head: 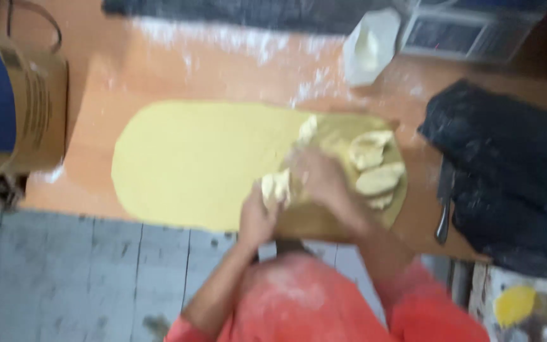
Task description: Shaping small pieces of dough into twists and arranging them on a larger dough sheet.
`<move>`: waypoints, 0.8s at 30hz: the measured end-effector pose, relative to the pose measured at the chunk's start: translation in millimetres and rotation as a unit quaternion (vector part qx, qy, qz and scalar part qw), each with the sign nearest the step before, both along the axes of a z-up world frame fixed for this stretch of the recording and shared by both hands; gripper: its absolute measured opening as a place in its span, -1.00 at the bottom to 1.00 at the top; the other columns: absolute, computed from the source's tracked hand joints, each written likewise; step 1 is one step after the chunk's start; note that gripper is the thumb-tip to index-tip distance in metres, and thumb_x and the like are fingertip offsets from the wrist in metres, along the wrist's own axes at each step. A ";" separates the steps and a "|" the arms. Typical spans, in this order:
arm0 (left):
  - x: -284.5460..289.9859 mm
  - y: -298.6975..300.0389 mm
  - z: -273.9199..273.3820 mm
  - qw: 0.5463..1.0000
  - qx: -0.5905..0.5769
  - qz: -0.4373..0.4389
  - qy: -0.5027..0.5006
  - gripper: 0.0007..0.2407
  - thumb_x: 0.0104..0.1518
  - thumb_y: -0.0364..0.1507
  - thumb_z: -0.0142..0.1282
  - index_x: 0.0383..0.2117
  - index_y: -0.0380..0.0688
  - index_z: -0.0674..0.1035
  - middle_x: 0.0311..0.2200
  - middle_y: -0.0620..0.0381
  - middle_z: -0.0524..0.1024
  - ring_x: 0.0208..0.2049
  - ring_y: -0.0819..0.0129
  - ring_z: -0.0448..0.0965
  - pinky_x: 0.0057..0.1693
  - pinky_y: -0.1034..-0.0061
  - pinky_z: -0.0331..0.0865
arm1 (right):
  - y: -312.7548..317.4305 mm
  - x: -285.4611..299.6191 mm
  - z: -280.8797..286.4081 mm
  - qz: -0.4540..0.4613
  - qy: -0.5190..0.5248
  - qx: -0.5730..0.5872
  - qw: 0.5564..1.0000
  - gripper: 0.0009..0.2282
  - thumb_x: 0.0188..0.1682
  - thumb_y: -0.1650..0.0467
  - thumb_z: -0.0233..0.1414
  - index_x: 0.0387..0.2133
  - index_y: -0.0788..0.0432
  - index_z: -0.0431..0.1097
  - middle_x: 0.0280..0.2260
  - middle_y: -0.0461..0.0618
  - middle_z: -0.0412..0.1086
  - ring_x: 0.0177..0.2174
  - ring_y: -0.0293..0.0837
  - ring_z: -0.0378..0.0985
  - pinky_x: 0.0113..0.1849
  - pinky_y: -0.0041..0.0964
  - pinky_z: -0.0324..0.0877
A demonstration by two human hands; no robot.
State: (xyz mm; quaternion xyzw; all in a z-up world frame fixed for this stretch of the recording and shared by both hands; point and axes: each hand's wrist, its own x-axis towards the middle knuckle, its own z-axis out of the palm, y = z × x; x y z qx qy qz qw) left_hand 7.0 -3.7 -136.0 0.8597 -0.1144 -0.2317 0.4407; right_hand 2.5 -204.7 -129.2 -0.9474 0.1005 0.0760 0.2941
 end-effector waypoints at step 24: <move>-20.2 -7.8 5.3 0.995 -0.013 -0.096 -0.017 -0.77 0.19 -0.36 0.03 -0.16 -0.22 0.60 -0.42 -0.32 0.58 -0.33 -0.31 0.60 -0.12 -0.02 0.44 | 35.3 -39.3 -7.4 -0.034 -0.120 -0.043 0.991 -0.74 0.02 0.26 0.10 -0.59 0.14 0.53 -0.53 0.19 0.49 -0.46 0.22 0.56 -0.31 0.10 0.46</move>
